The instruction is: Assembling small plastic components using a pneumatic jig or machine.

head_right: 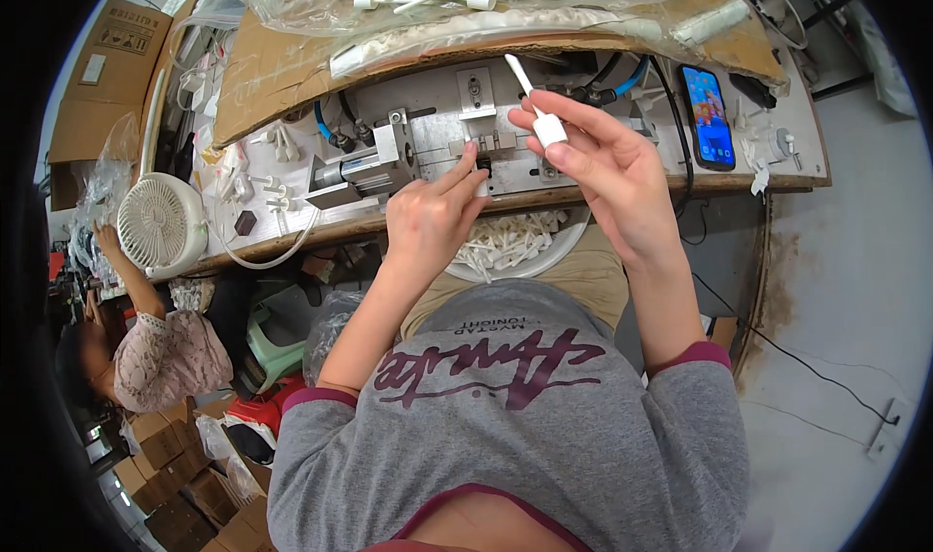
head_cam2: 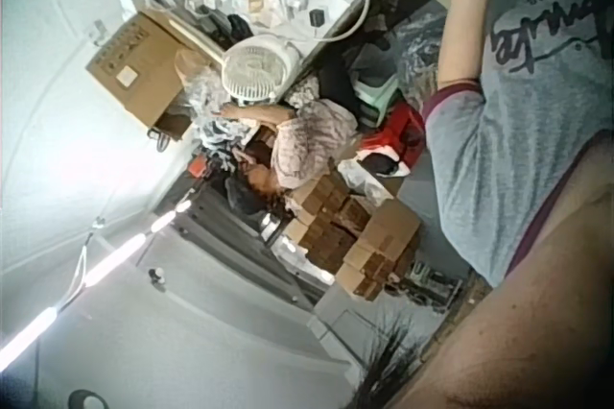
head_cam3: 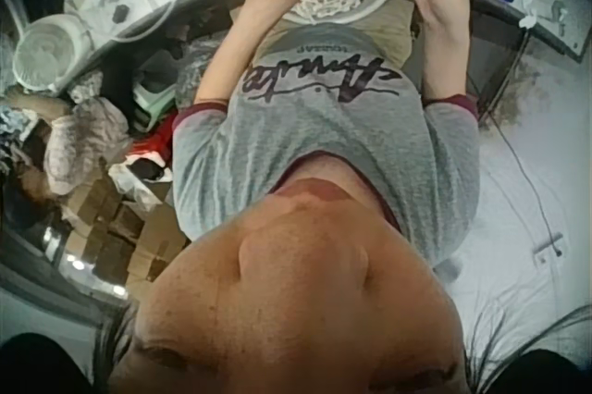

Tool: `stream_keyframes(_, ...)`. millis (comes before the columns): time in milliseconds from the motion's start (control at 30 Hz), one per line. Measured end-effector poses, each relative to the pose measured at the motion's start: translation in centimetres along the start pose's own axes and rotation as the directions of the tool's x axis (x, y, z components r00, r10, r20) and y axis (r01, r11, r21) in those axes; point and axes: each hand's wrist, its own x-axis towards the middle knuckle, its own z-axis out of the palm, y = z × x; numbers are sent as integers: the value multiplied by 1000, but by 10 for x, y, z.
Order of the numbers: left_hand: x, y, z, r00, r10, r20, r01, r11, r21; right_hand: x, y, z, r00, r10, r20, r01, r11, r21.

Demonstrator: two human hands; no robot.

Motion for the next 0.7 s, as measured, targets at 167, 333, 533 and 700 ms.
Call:
stream_keyframes(167, -1, 1, -4, 1000, -20, 19, 20, 1000, 14, -7, 10, -10, 982, -183, 45, 185, 897, -401)
stream_keyframes(333, 34, -5, -38, 999, -35, 18, 39, 963, -268, -15, 32, -9, 877, -370, 307, 456, 439, -774)
stream_keyframes(533, 139, -48, -66, 862, 189, -470, -190, 981, 47, -19, 69, -4, 822, -253, 510, 541, 65, -839)
stream_keyframes(700, 182, -72, -44, 959, 150, -239, -130, 987, 98, -3, 88, 0, 796, -234, 558, 542, -133, -830)
